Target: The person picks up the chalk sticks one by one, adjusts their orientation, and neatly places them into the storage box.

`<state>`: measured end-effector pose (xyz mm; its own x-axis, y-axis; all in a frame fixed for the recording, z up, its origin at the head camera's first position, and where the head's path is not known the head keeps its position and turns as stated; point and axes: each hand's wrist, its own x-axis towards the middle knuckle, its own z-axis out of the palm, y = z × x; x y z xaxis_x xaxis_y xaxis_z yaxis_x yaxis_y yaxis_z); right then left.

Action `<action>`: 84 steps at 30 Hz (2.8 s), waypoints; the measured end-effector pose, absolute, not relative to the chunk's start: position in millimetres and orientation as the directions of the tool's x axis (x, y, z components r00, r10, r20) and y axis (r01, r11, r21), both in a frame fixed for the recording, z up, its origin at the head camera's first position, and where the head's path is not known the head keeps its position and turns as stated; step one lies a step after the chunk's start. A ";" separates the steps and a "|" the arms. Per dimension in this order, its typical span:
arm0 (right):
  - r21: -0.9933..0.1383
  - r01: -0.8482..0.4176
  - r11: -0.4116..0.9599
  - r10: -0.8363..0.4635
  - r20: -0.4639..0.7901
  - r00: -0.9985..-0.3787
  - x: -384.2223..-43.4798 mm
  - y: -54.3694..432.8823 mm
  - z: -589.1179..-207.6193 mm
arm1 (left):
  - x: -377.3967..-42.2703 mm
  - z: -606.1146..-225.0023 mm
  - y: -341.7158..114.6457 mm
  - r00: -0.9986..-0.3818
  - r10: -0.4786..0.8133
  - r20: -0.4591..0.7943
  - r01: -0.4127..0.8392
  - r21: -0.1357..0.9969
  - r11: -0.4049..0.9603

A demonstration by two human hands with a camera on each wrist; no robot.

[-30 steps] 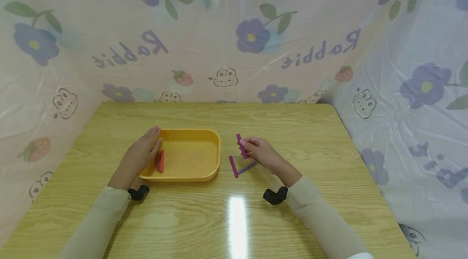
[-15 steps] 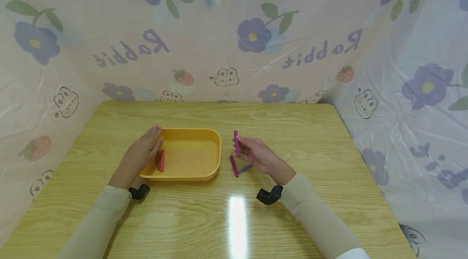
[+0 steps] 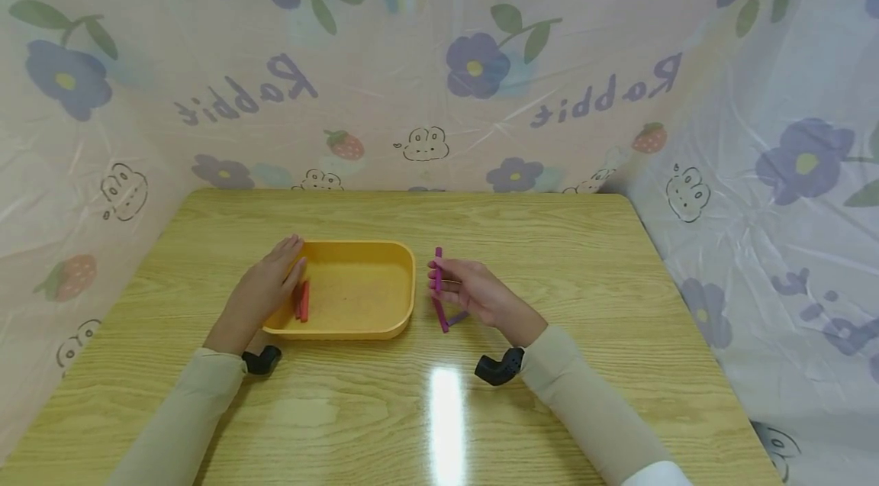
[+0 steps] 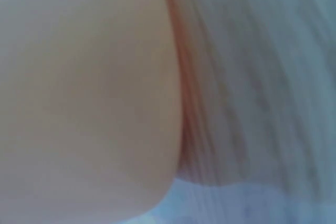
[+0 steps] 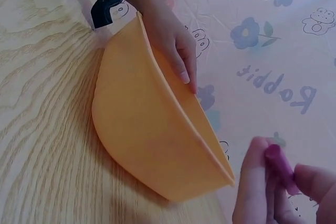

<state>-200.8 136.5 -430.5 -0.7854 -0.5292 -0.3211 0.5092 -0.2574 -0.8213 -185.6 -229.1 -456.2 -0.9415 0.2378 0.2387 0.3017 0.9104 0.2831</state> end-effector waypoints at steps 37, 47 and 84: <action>-0.869 0.457 -0.189 -0.601 -0.265 -0.754 -196.6 63.0 -409.5 | -184.0 -454.5 -229.4 -0.943 0.233 0.238 0.298 0.288 0.910; -0.853 0.495 -0.163 -0.640 -0.291 -0.712 -191.9 28.9 -421.1 | -184.3 -453.8 -230.4 -0.951 0.231 0.204 0.288 0.315 0.904; -0.801 0.598 -0.028 -0.559 -0.484 -0.673 -207.8 -44.3 -452.1 | -184.9 -452.0 -227.6 -0.958 0.212 0.195 0.266 0.311 0.912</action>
